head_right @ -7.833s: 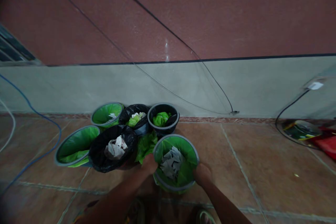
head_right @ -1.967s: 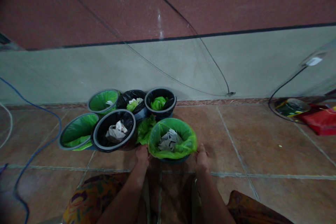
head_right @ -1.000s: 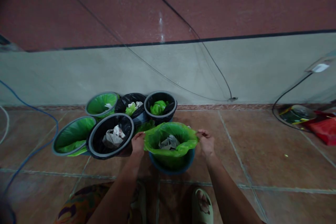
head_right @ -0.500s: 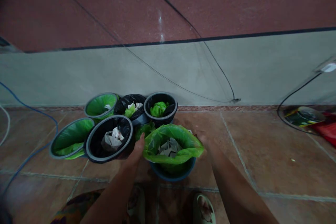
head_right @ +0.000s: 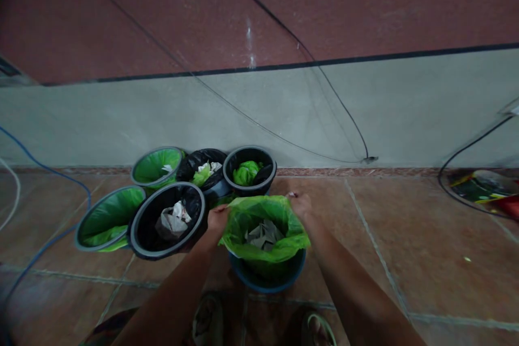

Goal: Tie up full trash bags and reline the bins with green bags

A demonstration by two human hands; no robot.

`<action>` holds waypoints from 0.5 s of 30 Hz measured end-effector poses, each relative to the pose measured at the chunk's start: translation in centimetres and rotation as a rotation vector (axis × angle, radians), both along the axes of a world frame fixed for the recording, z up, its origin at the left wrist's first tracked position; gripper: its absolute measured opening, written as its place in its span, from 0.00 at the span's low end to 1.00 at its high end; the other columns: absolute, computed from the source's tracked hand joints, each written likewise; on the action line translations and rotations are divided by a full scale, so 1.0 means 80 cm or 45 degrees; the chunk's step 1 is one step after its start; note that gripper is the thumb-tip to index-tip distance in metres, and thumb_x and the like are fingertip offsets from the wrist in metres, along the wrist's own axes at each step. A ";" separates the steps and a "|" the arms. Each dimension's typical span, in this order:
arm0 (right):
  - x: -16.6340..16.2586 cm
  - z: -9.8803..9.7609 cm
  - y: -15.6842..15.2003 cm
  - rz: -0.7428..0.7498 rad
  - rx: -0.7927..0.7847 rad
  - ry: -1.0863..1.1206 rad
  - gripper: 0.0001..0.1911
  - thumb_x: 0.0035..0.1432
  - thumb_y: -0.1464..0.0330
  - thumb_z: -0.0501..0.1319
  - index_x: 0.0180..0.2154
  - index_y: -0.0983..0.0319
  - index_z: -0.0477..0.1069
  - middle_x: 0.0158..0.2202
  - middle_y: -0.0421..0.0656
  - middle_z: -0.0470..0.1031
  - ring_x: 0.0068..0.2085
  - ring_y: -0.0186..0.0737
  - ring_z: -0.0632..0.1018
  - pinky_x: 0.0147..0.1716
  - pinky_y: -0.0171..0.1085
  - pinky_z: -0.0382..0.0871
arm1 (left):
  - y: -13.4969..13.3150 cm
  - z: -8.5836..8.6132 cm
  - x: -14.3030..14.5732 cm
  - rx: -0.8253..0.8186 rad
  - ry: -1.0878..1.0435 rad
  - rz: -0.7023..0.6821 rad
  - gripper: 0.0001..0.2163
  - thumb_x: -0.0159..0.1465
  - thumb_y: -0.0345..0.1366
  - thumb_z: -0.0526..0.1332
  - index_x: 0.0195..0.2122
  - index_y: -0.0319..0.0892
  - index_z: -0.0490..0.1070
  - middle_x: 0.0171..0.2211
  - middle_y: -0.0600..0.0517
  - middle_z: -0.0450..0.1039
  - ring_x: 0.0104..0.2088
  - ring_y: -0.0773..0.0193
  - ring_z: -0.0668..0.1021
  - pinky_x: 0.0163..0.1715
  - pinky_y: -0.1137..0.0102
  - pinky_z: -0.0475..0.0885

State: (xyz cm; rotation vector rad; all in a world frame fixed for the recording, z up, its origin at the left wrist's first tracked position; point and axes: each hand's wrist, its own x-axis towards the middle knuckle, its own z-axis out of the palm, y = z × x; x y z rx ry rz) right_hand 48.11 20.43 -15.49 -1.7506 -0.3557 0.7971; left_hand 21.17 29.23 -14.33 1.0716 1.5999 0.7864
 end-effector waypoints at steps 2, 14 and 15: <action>0.002 0.007 -0.001 0.015 -0.020 -0.057 0.07 0.53 0.70 0.66 0.25 0.63 0.72 0.23 0.37 0.71 0.27 0.33 0.72 0.30 0.33 0.66 | -0.003 0.009 -0.002 0.094 0.035 -0.039 0.05 0.53 0.26 0.65 0.26 0.43 0.78 0.30 0.49 0.80 0.39 0.55 0.81 0.48 0.62 0.74; 0.005 0.055 -0.072 0.024 0.010 -0.401 0.11 0.47 0.60 0.61 0.27 0.62 0.73 0.26 0.43 0.77 0.27 0.39 0.75 0.27 0.35 0.65 | -0.066 0.044 -0.034 0.213 0.677 -0.349 0.15 0.62 0.33 0.61 0.49 0.36 0.75 0.48 0.40 0.78 0.49 0.52 0.79 0.50 0.66 0.70; 0.006 0.059 -0.077 0.058 -0.054 -0.431 0.10 0.47 0.61 0.61 0.28 0.62 0.74 0.26 0.43 0.78 0.26 0.39 0.75 0.26 0.34 0.65 | -0.073 0.046 -0.035 0.142 0.750 -0.412 0.15 0.62 0.35 0.62 0.49 0.36 0.75 0.45 0.39 0.79 0.47 0.52 0.80 0.46 0.67 0.71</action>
